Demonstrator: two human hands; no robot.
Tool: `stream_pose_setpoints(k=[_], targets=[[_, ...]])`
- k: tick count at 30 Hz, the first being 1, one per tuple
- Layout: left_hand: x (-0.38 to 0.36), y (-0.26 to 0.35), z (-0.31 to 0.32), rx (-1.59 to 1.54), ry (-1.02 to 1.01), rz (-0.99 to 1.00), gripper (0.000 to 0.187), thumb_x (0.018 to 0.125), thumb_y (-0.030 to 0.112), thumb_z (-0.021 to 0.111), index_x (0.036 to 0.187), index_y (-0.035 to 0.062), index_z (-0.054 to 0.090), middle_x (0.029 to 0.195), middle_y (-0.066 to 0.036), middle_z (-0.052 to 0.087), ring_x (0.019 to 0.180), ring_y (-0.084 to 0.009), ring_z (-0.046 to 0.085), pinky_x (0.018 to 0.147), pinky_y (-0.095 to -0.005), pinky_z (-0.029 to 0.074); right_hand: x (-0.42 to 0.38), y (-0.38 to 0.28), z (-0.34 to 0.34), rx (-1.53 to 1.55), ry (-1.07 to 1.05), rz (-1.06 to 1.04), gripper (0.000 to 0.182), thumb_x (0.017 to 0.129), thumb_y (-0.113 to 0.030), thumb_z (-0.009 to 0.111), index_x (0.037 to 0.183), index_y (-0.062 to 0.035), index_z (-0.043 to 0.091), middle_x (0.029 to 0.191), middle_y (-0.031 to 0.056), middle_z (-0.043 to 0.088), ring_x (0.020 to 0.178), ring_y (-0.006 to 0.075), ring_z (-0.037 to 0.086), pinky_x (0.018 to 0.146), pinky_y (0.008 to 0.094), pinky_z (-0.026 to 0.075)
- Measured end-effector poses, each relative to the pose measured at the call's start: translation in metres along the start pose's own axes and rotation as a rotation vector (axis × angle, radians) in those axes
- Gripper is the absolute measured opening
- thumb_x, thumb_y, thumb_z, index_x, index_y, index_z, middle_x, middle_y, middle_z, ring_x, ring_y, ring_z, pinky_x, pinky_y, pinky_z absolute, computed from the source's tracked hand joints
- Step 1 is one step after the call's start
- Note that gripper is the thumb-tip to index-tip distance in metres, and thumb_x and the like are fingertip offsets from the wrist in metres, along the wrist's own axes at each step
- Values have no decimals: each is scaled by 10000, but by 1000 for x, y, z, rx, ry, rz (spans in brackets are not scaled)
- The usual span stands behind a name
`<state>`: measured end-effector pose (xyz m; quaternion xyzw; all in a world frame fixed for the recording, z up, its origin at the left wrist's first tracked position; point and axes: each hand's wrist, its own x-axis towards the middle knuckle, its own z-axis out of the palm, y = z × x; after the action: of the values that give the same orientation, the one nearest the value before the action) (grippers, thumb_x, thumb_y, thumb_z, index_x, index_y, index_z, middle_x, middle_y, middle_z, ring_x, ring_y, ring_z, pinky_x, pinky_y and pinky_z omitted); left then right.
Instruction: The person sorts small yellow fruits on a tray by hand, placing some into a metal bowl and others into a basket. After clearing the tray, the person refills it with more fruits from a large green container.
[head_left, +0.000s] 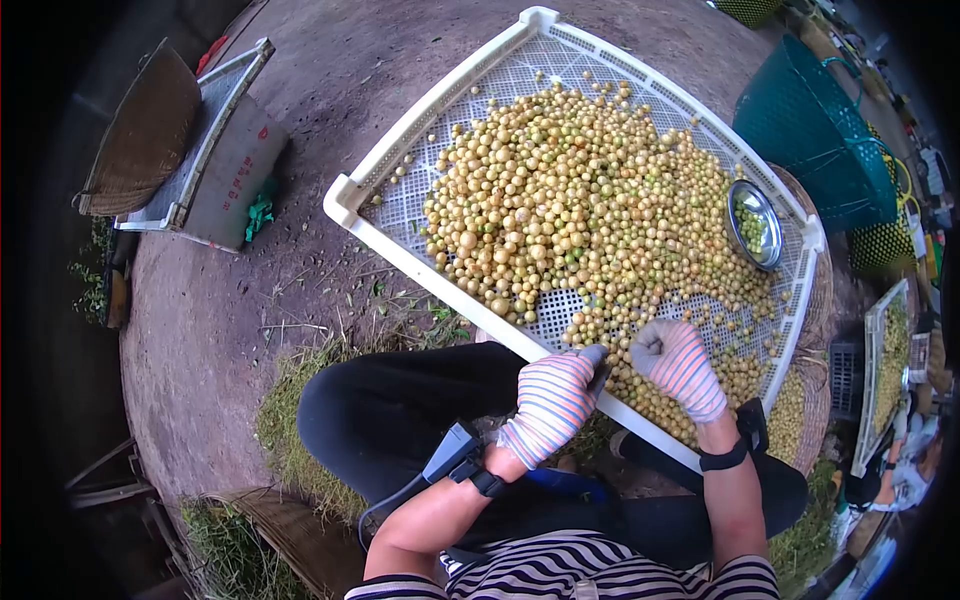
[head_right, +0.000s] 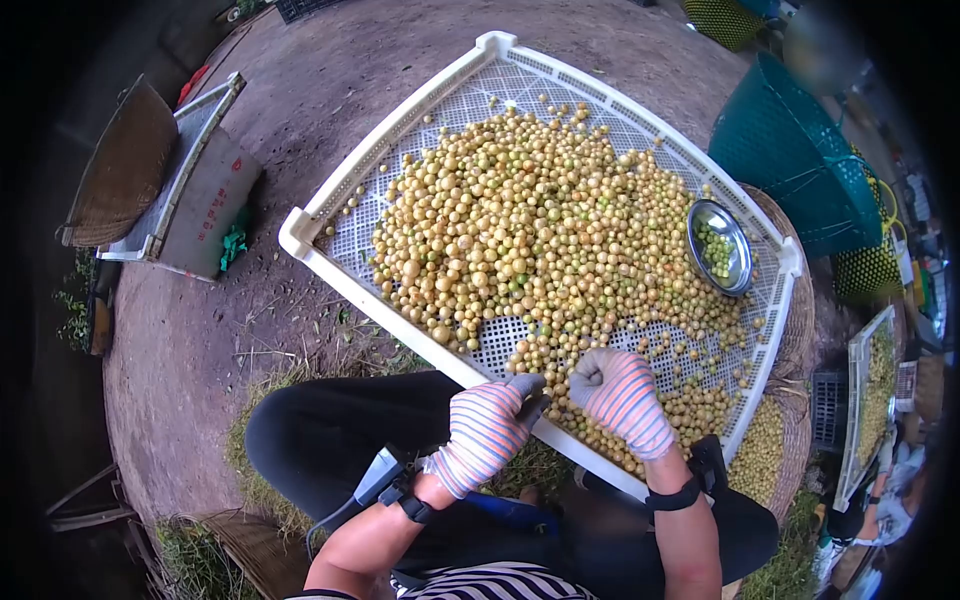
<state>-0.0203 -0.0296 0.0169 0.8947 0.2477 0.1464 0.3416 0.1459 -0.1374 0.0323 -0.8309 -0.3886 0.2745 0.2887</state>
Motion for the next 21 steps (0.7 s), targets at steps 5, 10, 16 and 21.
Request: stream_pose_setpoints(k=[5,10,16,21], targets=[[1,0,-5,81,-132,-148,288,845,267,688,1084,108,670,626,-130,618,582,-316,626,536,-409,488,-43,-34,-16,-206,-704,-68,262,828,-322,693,857,-63,726,705,121,678,627,245,653,629,334,517],[10,-1,-21,-87,14,-232,233,888,258,651,1032,81,695,654,-146,641,569,-276,640,561,-374,507,-21,-36,-16,-248,-409,-135,191,812,-227,665,931,-92,728,759,130,669,699,327,642,656,386,514],[26,-8,-36,-1036,308,-538,171,935,163,651,975,1,685,645,79,546,526,3,398,472,-171,301,43,-30,37,-480,11,-542,260,759,-212,706,999,-113,710,1007,110,636,952,338,595,837,438,485],[27,-6,-47,-1140,320,-612,170,936,174,649,969,12,685,618,84,525,486,7,376,438,-170,270,17,-14,11,-565,-392,-370,185,760,-217,704,912,-117,736,938,108,662,933,319,621,806,427,505]])
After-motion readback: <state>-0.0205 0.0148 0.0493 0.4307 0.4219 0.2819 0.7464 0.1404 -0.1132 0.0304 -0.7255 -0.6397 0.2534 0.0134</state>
